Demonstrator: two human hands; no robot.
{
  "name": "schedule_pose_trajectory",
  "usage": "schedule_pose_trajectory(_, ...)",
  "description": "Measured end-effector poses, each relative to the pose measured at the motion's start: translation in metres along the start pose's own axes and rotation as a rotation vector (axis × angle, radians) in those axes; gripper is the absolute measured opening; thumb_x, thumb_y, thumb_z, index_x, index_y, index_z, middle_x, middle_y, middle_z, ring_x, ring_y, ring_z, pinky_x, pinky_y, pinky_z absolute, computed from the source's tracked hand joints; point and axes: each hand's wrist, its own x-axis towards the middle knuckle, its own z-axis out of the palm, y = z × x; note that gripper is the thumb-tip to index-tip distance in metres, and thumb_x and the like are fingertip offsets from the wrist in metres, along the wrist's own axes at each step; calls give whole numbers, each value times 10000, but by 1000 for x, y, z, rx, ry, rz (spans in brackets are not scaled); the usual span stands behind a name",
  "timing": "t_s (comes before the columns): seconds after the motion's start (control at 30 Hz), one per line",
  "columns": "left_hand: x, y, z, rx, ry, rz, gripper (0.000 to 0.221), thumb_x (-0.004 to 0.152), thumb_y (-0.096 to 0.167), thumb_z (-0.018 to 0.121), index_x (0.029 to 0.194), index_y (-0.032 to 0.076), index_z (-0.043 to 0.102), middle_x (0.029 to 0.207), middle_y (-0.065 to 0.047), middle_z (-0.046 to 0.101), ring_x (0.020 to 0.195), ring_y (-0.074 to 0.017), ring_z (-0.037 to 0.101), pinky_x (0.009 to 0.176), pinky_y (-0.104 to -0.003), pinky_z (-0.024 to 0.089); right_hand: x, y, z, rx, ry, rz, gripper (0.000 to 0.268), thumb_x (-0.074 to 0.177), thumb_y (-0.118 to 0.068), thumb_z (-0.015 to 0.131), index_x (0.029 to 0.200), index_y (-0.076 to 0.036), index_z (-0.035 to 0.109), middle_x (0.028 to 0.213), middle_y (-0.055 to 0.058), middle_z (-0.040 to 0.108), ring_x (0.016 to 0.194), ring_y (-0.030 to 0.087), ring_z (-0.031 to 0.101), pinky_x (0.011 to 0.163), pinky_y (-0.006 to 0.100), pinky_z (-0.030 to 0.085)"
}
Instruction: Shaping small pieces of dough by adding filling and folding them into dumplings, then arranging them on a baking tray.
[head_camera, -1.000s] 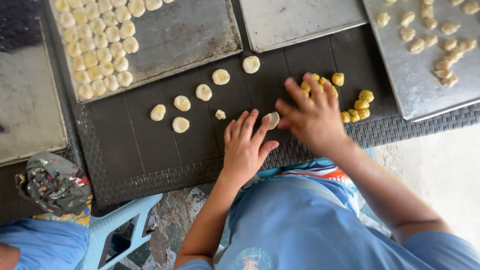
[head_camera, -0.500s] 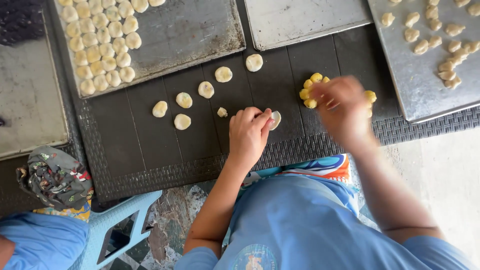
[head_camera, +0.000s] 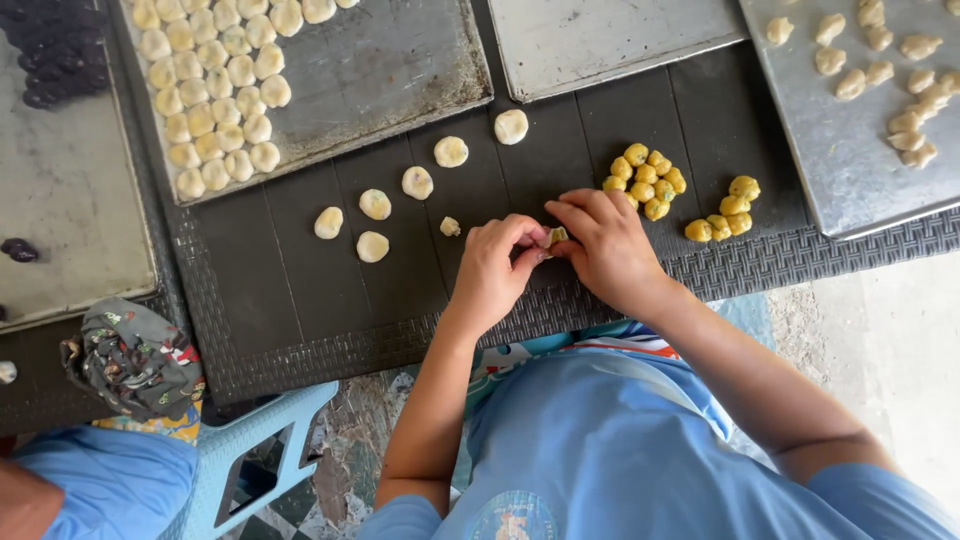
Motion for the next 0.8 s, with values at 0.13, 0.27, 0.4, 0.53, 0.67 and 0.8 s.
schedule_pose_trajectory(0.13,-8,-9,5,29,103,83,344,835,121,871,1128,164,696,970,-30,710,910,-292,688,847,-438,537,2,-17,-4,-13,4,-106,78,921,-107,780,996,-96,761,1066,48,708,1072,295,645,826,394,509)
schedule_pose_trajectory(0.27,-20,0,7,-210,158,7,194,943,129,800,1135,145,778,1061,-32,760,983,-248,749,887,-366,589,2,-38,-27,424,22,77,249,846,6,828,1083,-2,752,1022,163,739,892,358,752,737,403,630)
schedule_pose_trajectory(0.4,-26,17,2,-707,203,-208,311,884,-88,819,1187,-63,754,1084,-210,774,902,-251,801,818,-347,673,16,-47,-46,891,15,325,266,825,-33,897,1042,82,796,918,184,736,705,249,772,597,313,662)
schedule_pose_trajectory(0.53,-25,30,0,-848,203,-286,466,910,-81,789,1362,-57,676,1173,-220,751,991,-226,776,917,-372,666,18,-33,-27,1139,45,435,188,878,113,792,1050,172,742,881,234,688,671,321,779,580,413,698)
schedule_pose_trajectory(0.67,-16,35,12,-599,486,-167,282,874,37,868,1145,52,794,972,-105,726,712,-112,693,637,-242,602,13,-34,-12,1531,54,696,165,914,131,722,1068,187,700,805,221,694,602,348,773,479,413,689)
schedule_pose_trajectory(0.8,-3,40,15,-395,503,-6,454,812,138,947,1236,118,785,1174,-131,762,910,-211,784,725,-257,653,7,-30,3,1325,132,767,166,1003,-26,733,1087,116,713,696,226,662,392,252,656,284,315,534)
